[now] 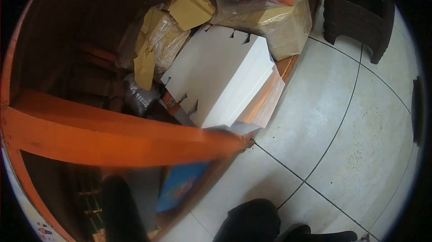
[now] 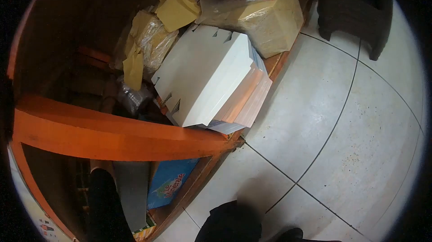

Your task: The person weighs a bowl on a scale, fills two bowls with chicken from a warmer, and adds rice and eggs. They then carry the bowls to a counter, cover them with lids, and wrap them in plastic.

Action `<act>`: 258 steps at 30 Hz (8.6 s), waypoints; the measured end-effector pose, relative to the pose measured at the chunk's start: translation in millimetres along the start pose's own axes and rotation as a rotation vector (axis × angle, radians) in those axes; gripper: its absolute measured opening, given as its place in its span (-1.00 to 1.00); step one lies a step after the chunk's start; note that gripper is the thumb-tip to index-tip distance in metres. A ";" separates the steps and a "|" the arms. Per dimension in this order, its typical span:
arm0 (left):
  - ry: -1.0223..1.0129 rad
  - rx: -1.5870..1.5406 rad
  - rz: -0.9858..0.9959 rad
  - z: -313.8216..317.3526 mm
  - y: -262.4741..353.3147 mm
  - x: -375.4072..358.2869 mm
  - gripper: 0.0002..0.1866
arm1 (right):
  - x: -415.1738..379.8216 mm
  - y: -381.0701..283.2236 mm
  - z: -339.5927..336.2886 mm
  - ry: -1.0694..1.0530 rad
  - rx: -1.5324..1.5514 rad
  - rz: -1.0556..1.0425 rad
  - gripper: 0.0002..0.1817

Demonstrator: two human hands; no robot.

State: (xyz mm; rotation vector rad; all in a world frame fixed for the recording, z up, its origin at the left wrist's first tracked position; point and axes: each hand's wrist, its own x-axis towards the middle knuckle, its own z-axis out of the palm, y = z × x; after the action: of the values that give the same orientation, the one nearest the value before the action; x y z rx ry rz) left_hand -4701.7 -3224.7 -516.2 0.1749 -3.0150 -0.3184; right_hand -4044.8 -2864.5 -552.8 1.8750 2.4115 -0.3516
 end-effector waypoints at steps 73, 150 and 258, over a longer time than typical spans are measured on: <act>-0.760 -0.570 -0.169 -63.5 2.9 -485.7 -0.84 | 5.9 -196.7 352.5 -0.788 0.171 -0.591 0.29; 0.845 -0.168 -0.515 -934.6 -711.2 -806.4 -0.59 | -1198.4 -235.8 -361.6 -2.604 0.328 -0.845 -0.18; 0.481 -0.118 0.728 -976.2 -1452.3 -32.1 -0.86 | -1629.7 -848.6 -222.7 -1.915 1.621 -0.408 -0.44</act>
State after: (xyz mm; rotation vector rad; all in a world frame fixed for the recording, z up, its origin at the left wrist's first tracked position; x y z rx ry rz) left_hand -4407.3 -4828.4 119.9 -0.7255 -2.3648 -0.3140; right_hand -4427.3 -4556.1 93.4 -0.0061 0.6515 -2.6912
